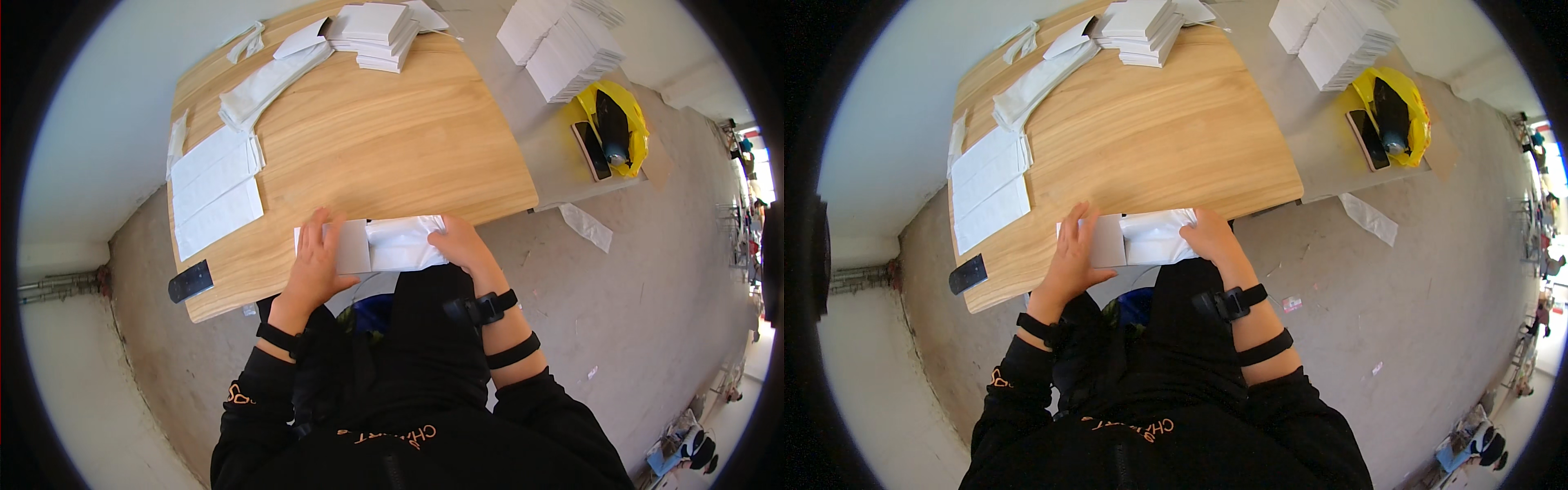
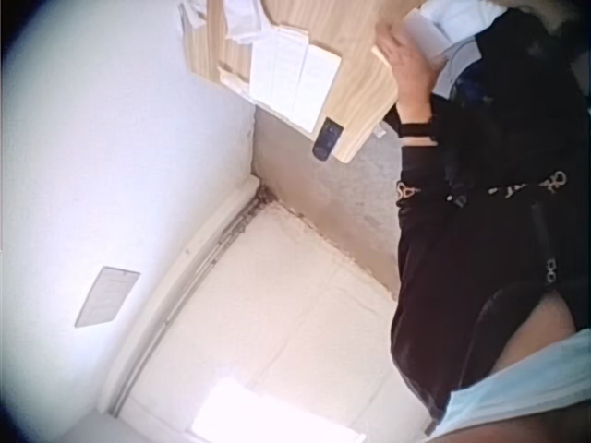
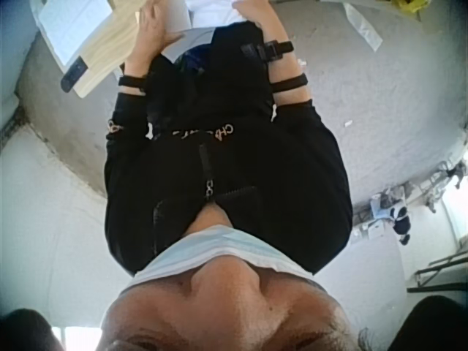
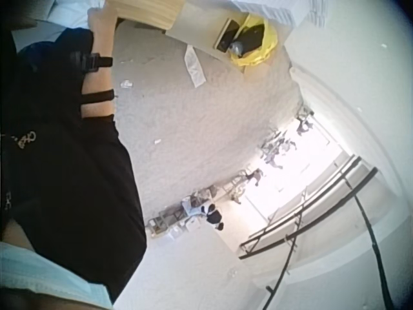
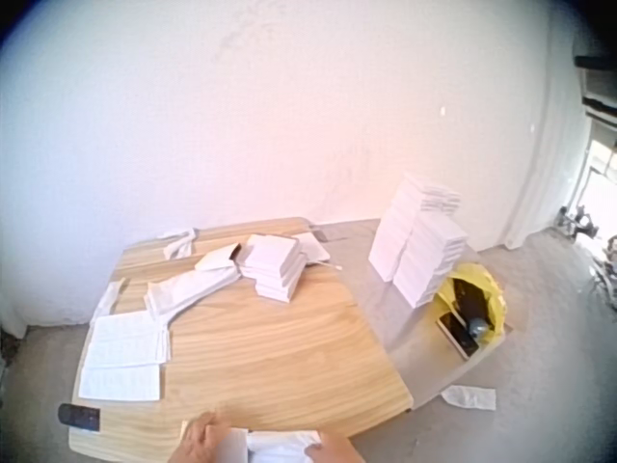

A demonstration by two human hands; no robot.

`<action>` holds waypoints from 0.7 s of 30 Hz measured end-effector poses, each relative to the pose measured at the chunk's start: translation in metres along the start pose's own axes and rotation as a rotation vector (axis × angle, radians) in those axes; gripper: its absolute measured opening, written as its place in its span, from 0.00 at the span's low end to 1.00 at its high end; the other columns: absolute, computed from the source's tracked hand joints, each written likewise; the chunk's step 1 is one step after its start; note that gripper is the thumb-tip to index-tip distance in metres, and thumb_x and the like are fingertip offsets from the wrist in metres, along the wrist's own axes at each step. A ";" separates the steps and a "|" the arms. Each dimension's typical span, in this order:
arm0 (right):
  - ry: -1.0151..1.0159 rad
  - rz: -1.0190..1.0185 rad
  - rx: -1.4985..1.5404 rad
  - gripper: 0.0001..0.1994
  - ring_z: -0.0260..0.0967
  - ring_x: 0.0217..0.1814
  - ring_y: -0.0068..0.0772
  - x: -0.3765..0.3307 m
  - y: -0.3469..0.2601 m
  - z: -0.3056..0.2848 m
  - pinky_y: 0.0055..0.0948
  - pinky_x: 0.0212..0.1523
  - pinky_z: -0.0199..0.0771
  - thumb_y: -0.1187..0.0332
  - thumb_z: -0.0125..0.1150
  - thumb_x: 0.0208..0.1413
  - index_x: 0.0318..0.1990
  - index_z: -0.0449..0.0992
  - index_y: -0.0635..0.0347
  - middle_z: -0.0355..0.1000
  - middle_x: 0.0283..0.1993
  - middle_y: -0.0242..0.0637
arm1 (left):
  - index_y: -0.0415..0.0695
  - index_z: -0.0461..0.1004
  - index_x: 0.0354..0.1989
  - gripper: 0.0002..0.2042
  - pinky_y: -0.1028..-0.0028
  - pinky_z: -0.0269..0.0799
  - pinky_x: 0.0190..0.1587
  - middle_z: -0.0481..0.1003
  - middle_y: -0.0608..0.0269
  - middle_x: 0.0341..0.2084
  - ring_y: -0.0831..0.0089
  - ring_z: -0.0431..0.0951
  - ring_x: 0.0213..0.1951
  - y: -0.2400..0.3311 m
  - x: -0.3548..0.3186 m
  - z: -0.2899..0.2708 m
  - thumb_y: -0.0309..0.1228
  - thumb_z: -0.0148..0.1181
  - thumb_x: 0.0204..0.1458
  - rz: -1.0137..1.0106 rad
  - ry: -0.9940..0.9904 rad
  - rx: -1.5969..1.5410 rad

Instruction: Folding white paper sheets or liners and stacking them on a wooden table.

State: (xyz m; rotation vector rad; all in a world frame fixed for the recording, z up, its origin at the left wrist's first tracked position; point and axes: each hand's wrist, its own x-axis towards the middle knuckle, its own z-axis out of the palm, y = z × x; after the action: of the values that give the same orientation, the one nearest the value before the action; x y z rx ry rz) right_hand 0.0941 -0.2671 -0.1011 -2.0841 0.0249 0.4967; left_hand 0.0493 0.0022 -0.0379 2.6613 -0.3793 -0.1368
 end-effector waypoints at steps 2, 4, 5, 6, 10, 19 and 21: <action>-0.010 0.014 -0.030 0.20 0.69 0.48 0.60 0.000 -0.002 -0.003 0.45 0.48 0.69 0.65 0.55 0.46 0.44 0.72 0.71 0.72 0.43 0.62 | 0.46 0.61 0.58 0.44 0.52 0.54 0.64 0.53 0.45 0.61 0.44 0.54 0.63 0.014 0.002 -0.005 0.31 0.77 0.26 0.106 -0.012 -0.071; -0.021 0.026 -0.059 0.20 0.69 0.48 0.60 0.000 -0.006 -0.005 0.45 0.48 0.69 0.65 0.55 0.46 0.44 0.72 0.71 0.72 0.43 0.61 | 0.47 0.63 0.56 0.41 0.53 0.56 0.64 0.54 0.45 0.60 0.44 0.56 0.63 0.023 0.005 -0.006 0.30 0.77 0.27 0.135 -0.042 -0.018; -0.019 0.028 -0.070 0.19 0.69 0.48 0.60 0.000 -0.007 -0.005 0.45 0.48 0.69 0.65 0.55 0.46 0.44 0.72 0.70 0.72 0.43 0.61 | 0.48 0.64 0.54 0.38 0.54 0.58 0.63 0.55 0.45 0.59 0.45 0.57 0.62 0.026 0.005 -0.006 0.29 0.76 0.27 0.160 -0.073 0.035; -0.017 0.031 -0.081 0.19 0.69 0.48 0.59 -0.001 -0.009 -0.005 0.45 0.49 0.69 0.65 0.55 0.46 0.43 0.73 0.70 0.72 0.43 0.61 | 0.48 0.64 0.54 0.38 0.54 0.58 0.63 0.55 0.45 0.59 0.45 0.57 0.62 0.026 0.005 -0.005 0.29 0.76 0.27 0.159 -0.071 0.036; -0.009 0.010 -0.107 0.18 0.69 0.48 0.59 -0.003 -0.016 -0.005 0.45 0.49 0.69 0.65 0.55 0.46 0.43 0.73 0.69 0.72 0.43 0.59 | 0.48 0.66 0.50 0.35 0.52 0.55 0.63 0.58 0.47 0.56 0.47 0.58 0.61 0.027 0.009 0.007 0.29 0.76 0.29 0.151 -0.054 0.113; -0.046 0.020 -0.063 0.18 0.70 0.48 0.55 -0.001 -0.008 -0.006 0.43 0.48 0.69 0.67 0.55 0.45 0.44 0.74 0.64 0.73 0.43 0.56 | 0.44 0.56 0.61 0.47 0.49 0.50 0.65 0.58 0.48 0.58 0.49 0.55 0.64 0.035 0.017 0.006 0.32 0.77 0.26 0.047 -0.091 0.126; -0.044 0.029 -0.045 0.18 0.71 0.46 0.54 -0.003 -0.016 -0.007 0.42 0.46 0.70 0.69 0.54 0.45 0.44 0.74 0.66 0.74 0.42 0.57 | 0.42 0.52 0.64 0.52 0.48 0.49 0.66 0.57 0.48 0.58 0.49 0.54 0.64 0.030 0.011 0.001 0.33 0.77 0.25 0.054 -0.042 0.117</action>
State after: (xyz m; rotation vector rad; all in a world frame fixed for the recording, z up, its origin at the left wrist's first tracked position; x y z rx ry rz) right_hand 0.0972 -0.2643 -0.0840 -2.1190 0.0186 0.5658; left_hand 0.0519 -0.0273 -0.0259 2.7642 -0.4859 -0.1587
